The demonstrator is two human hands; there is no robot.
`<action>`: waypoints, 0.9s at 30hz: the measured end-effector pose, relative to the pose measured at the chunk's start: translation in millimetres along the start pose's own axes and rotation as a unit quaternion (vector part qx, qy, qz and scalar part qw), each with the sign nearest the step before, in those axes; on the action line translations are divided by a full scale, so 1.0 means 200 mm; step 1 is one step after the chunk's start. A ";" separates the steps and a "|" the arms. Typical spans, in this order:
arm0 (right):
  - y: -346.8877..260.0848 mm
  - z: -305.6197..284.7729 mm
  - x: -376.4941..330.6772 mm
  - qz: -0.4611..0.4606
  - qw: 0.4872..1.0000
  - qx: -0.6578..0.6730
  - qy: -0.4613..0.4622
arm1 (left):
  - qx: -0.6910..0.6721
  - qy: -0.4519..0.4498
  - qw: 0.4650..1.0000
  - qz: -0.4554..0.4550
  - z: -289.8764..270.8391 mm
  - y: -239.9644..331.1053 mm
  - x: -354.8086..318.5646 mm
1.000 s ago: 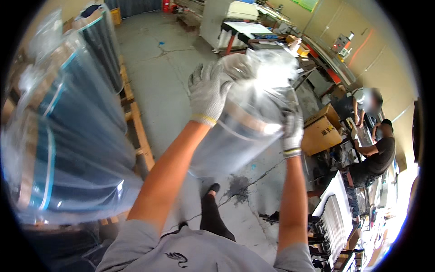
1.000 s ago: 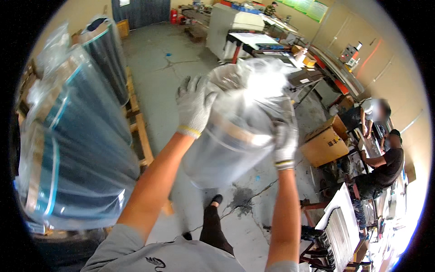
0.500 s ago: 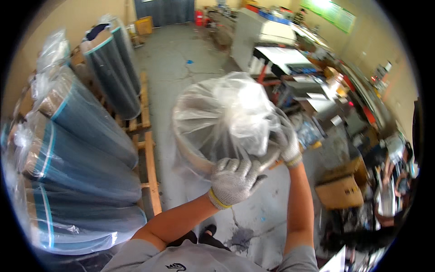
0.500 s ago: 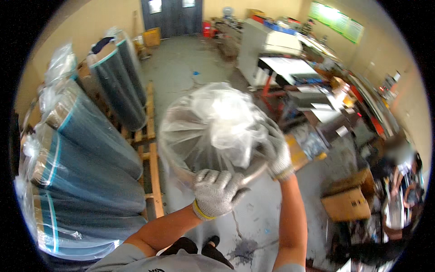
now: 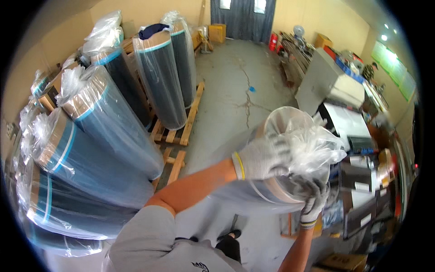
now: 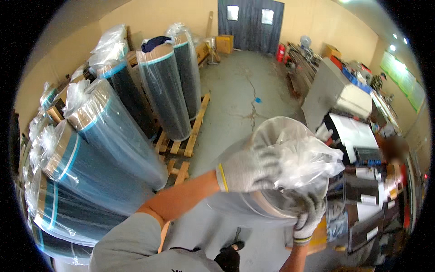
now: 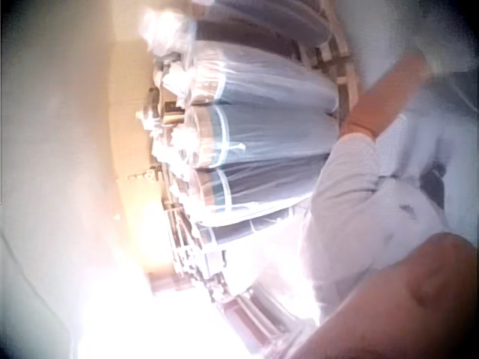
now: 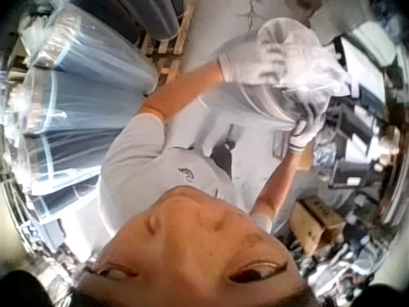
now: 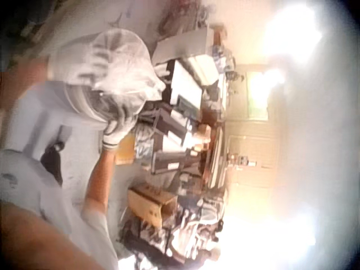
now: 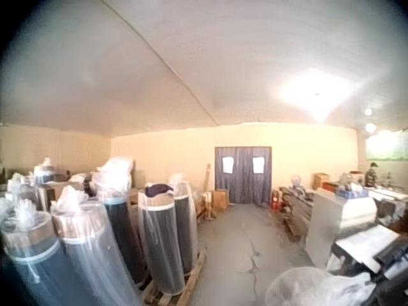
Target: The person unrolls a sheet of white material from a large roll, places a blue sheet on top, and rolls it back up. They then remove the roll, carry it to a storage area, and wrap it in a plastic bag before placing it on a pallet.
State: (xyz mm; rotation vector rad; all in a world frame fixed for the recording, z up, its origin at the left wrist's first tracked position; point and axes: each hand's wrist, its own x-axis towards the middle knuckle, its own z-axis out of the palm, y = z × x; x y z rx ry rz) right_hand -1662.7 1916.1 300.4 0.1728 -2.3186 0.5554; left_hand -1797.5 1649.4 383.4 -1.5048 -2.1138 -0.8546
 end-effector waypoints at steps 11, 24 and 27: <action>0.82 1.05 1.29 -0.125 0.992 0.021 -0.002 | 0.292 0.193 0.921 -0.171 0.28 -1.31 0.56; 2.02 2.19 2.84 0.092 0.855 0.506 -0.060 | 0.154 0.195 0.955 -0.161 0.56 -2.65 1.32; 2.06 2.40 2.92 -0.010 0.990 0.076 0.122 | 0.170 0.208 0.957 -0.113 0.55 -3.19 1.50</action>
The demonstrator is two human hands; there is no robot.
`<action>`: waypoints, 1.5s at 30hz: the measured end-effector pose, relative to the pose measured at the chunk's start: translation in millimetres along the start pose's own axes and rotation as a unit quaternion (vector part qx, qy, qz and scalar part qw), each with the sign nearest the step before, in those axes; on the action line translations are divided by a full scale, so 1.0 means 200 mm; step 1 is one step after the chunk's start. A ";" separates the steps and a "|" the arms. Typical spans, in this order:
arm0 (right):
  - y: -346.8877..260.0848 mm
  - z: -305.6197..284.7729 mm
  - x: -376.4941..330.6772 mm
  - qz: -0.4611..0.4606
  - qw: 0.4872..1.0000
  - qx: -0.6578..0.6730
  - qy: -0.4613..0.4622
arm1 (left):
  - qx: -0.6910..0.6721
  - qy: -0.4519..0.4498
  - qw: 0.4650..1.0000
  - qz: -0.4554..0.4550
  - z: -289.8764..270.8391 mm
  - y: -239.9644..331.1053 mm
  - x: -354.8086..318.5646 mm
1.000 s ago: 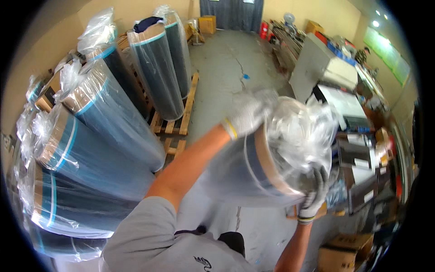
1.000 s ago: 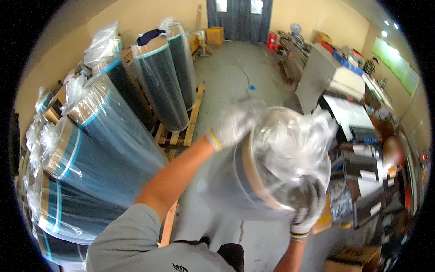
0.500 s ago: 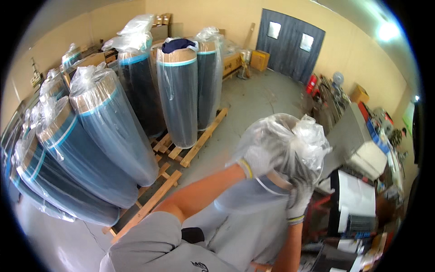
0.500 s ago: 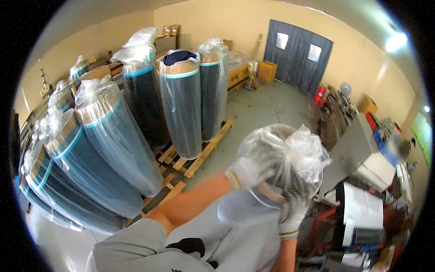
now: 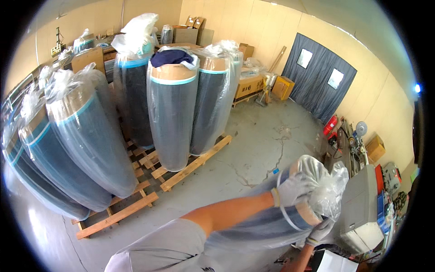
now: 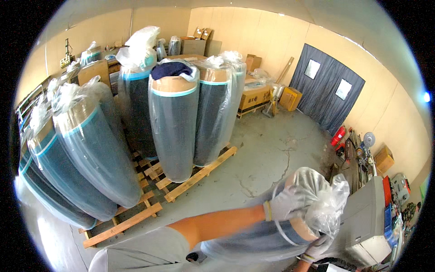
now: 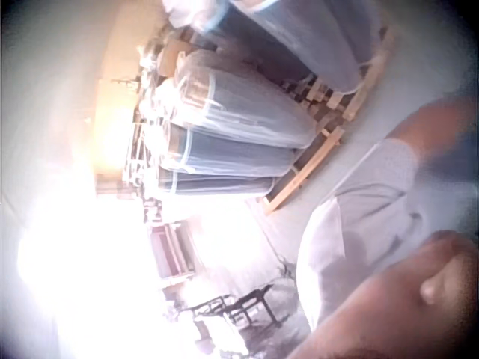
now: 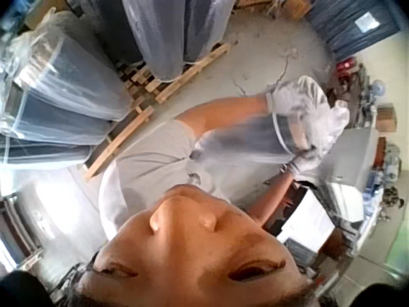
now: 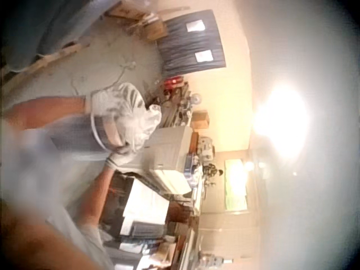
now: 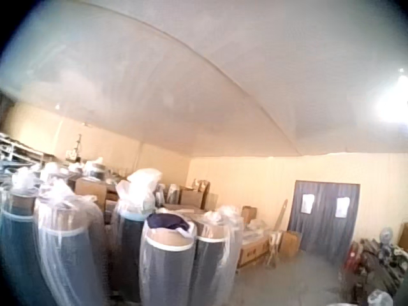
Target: The person unrolls a sheet of white material from a large roll, places a blue sheet on top, and rolls it back up. They then remove the roll, carry it to a storage area, and wrap it in a plastic bag before placing it on a pallet.
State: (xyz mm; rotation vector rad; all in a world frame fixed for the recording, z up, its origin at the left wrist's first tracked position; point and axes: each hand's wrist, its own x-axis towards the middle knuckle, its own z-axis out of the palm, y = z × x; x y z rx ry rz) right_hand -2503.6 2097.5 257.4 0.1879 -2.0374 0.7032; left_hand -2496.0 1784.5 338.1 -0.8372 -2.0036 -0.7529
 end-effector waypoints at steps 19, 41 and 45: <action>0.36 1.25 1.21 -0.243 0.924 0.192 -0.225 | 0.075 -0.121 0.981 -0.134 0.76 -1.44 1.01; 1.29 2.96 2.31 -0.077 0.962 0.181 -0.190 | 0.084 -0.217 0.969 -0.087 1.95 -3.29 2.06; 1.30 3.35 2.58 -0.242 0.888 0.254 -0.298 | 0.068 -0.308 0.945 -0.091 2.03 -3.57 2.27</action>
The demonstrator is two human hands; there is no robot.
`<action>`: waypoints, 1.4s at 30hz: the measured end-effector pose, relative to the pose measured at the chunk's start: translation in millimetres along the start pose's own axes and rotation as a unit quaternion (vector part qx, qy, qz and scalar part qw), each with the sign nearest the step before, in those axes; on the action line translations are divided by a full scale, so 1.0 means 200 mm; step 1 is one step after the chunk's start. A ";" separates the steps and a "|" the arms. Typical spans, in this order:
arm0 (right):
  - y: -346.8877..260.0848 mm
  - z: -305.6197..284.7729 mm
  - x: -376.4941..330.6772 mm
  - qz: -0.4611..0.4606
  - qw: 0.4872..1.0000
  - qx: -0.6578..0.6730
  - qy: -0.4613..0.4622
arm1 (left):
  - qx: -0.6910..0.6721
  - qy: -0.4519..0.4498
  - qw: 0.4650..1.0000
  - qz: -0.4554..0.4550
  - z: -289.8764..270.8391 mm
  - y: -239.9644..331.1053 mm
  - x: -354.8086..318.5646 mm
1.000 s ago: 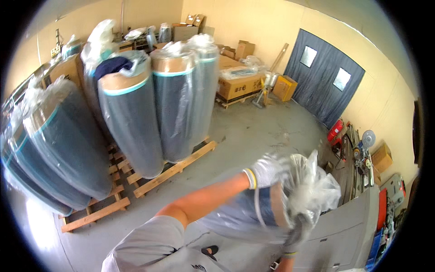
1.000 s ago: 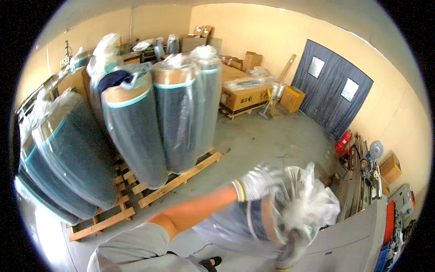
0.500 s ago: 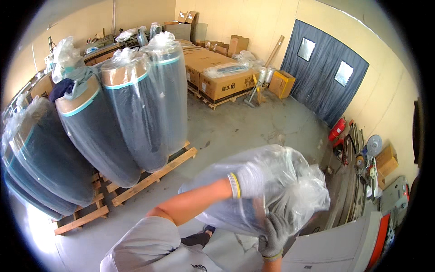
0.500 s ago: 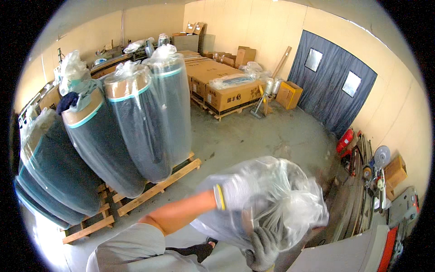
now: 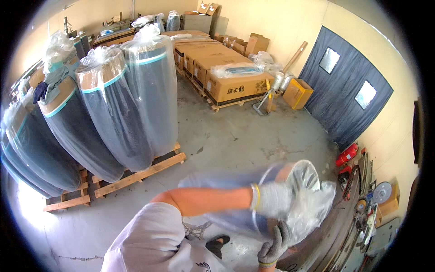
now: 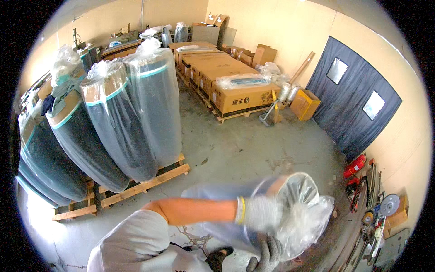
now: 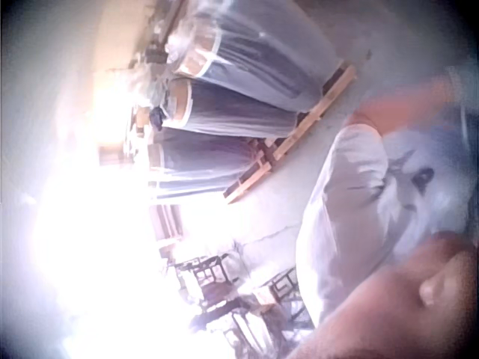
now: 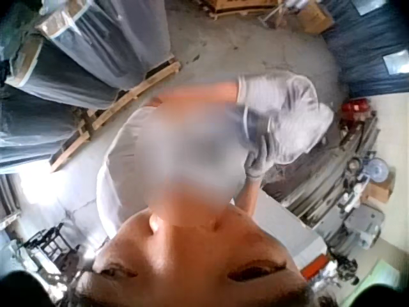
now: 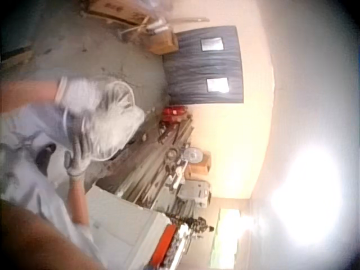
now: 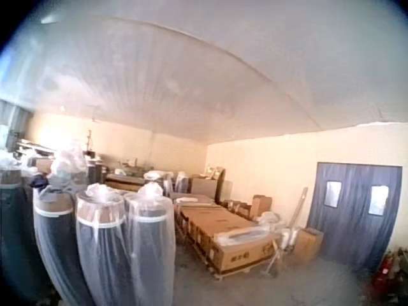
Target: The person unrolls a sheet of white material from a large roll, places a blue sheet on top, and rolls it back up. They then remove the roll, carry it to a storage area, and wrap it in a plastic bag before placing it on a pallet.
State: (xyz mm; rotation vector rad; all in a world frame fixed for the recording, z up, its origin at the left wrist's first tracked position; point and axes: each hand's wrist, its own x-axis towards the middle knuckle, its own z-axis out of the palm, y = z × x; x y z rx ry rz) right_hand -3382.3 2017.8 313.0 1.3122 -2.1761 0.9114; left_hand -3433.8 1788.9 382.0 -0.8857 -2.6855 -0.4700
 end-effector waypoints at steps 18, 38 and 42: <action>1.77 0.77 1.62 -0.124 0.987 0.097 -0.031 | 0.147 0.270 0.908 -0.285 0.08 -1.32 0.44; 2.68 2.12 3.63 -0.176 0.981 0.053 -0.063 | 0.262 0.291 0.806 -0.444 -0.35 -3.65 0.56; 2.72 2.42 3.96 -0.239 0.947 0.184 -0.110 | 0.298 0.259 0.786 -0.475 -0.43 -3.92 0.63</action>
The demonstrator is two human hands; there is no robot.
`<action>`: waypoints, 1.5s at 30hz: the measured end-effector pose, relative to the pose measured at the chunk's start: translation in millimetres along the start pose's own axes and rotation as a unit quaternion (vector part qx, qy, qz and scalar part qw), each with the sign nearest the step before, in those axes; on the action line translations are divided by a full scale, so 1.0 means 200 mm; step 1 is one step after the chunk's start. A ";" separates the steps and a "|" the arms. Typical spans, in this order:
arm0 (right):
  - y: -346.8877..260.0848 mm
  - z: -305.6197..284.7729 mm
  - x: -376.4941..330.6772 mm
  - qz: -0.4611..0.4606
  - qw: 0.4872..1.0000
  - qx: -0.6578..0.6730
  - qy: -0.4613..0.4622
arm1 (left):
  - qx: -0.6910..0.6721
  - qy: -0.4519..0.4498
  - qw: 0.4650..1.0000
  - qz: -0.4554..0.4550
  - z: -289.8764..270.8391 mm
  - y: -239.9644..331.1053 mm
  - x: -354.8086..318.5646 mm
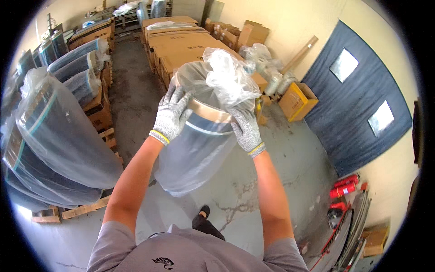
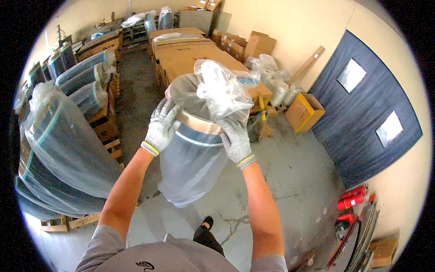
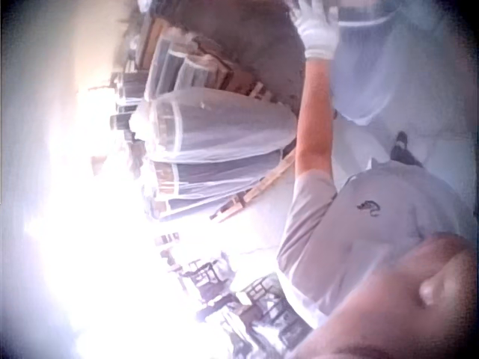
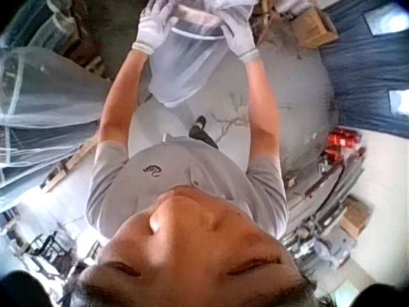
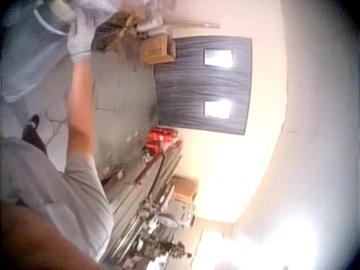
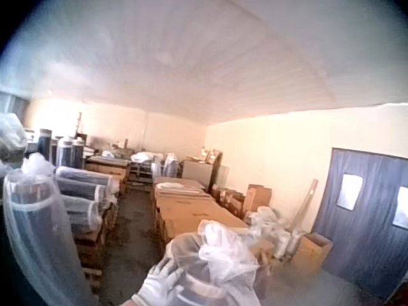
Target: The person unrolls a sheet of white material from a large roll, places a blue sheet on top, and rolls it back up. They then remove the roll, carry it to a storage area, and wrap it in a plastic bag before placing it on a pallet.
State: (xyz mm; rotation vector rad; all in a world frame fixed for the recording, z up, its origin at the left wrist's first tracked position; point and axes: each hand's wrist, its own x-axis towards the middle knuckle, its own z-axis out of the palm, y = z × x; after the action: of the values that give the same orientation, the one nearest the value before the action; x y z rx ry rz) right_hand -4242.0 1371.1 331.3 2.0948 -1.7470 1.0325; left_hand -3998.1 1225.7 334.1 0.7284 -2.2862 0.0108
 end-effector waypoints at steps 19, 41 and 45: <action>0.74 0.59 0.92 -0.050 0.999 0.022 0.007 | 0.081 0.000 0.996 -0.029 0.41 -0.89 0.81; 1.25 1.39 2.12 -0.098 0.941 0.271 -0.176 | -0.433 0.193 0.801 -0.366 0.49 -1.64 0.76; 1.17 1.44 2.34 -0.189 0.945 0.169 -0.208 | -0.466 0.284 0.800 -0.250 0.61 -1.52 0.72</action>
State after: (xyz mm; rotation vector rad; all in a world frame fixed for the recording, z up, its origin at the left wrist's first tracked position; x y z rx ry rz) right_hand -4333.0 780.7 359.1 2.8942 -1.2898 0.8681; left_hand -4005.4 872.8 276.7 0.6257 -1.2127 -0.9454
